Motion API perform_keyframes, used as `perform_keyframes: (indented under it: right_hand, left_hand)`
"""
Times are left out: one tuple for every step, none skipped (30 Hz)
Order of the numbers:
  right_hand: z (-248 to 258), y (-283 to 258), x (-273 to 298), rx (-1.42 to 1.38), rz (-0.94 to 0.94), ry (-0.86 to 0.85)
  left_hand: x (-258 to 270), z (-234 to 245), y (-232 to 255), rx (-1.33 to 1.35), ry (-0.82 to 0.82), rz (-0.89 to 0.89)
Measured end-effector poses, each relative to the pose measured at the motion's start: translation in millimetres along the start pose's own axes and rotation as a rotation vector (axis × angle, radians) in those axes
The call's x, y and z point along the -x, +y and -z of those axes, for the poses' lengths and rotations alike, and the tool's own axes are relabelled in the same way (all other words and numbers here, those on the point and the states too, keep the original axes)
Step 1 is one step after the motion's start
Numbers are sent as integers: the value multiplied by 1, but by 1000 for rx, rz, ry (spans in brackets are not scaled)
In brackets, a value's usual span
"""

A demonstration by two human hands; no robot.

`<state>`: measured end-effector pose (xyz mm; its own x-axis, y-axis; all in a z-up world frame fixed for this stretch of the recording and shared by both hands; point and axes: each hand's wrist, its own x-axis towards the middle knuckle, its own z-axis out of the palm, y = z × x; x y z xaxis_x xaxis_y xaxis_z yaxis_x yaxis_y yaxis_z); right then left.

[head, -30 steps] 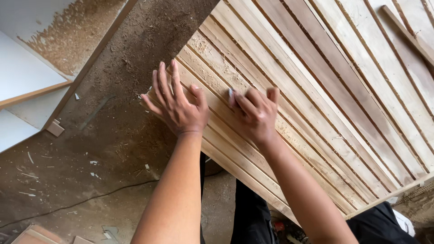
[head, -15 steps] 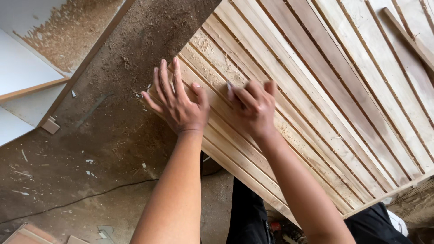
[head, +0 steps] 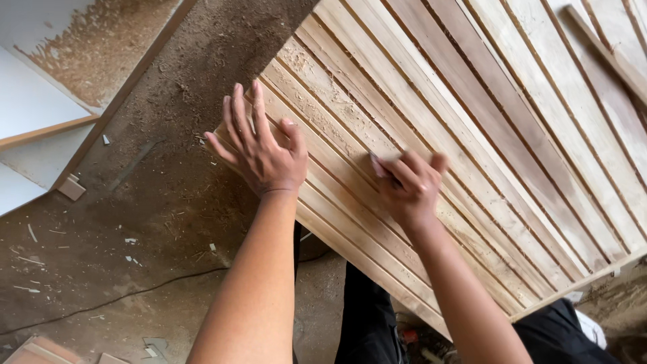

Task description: The person sands a wooden slatted panel using a sanding block. They move the block back and forth along the slats, covering different sections of the panel. The person occasionally adjusts their grip and position to reach different areas.

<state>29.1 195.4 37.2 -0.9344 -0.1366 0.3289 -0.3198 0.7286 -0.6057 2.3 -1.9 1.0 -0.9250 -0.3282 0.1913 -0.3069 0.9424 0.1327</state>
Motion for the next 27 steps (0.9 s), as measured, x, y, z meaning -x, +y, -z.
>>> perform_keyframes:
  right_hand:
    - [11, -3, 9, 1, -4, 2]
    - [22, -7, 18, 21, -75, -5]
    - [31, -10, 23, 31, -129, -16]
    - [21, -4, 21, 20, -117, -18]
    - [17, -2, 25, 28, -127, 34]
    - [14, 2, 29, 37, -136, 85]
    - [6, 1, 20, 41, -135, 96]
    - [-2, 0, 11, 41, -104, 130]
    - [-8, -6, 6, 36, -82, 151]
    - [-7, -5, 8, 34, -91, 150]
    - [-4, -3, 10, 72, -59, 145]
    - [-3, -1, 10, 110, -28, 140]
    - [10, -1, 18, 112, -30, 143]
    - [22, -3, 25, 75, -74, 112]
    - [34, -6, 33, 33, -122, 75]
    - [30, 1, 47, 31, -128, 74]
    - [26, 10, 59, 115, -109, 104]
    - [22, 19, 71, 198, -89, 134]
    - [17, 17, 69, 209, -100, 133]
    - [13, 17, 66, 177, -101, 132]
    - [7, 20, 59, 139, -90, 138]
    - [3, 21, 55, 144, -87, 145]
    - [0, 19, 53, 159, -88, 167]
    - [-3, 18, 52, 175, -88, 188]
    - [6, 20, 60, 185, -93, 193]
    - [14, 22, 68, 209, -80, 157]
    - [20, 24, 74, 227, -62, 119]
  left_hand:
    - [1, 1, 1, 0, -1, -4]
    - [2, 2, 2, 20, -19, -1]
    - [1, 3, 1, 32, -25, 16]
    - [-2, 0, -3, 24, -16, 27]
    - [-1, -2, -3, 38, -16, 23]
    - [2, -4, -2, 51, -16, 18]
    - [0, -6, -2, 57, -9, 11]
    - [-2, -9, -1, 53, 2, 6]
    - [3, -8, -4, 39, 0, 5]
    - [5, -7, -6, 34, -6, 0]
    - [5, -8, -6, 51, -5, 5]
    - [3, -9, -5, 67, -4, 10]
    - [3, -7, -2, 69, -3, 5]
    - [3, -5, -1, 63, -11, 10]
    - [3, -2, -1, 52, -24, 17]
    - [4, -3, -1, 49, -28, 14]
    - [3, -4, -1, 60, -15, 21]
    - [4, -5, -1, 72, -2, 28]
    - [5, -3, -2, 79, -12, 19]
    - [8, 0, -1, 60, -25, 12]
    - [6, 2, 0, 40, -23, 9]
    - [3, 0, 2, 46, -18, 6]
    - [4, -1, 3, 53, -34, 48]
    - [5, -1, 4, 61, -50, 89]
    - [5, 2, 7, 69, -53, 81]
    - [5, 6, 9, 84, -44, 72]
    - [4, 10, 9, 94, -31, 72]
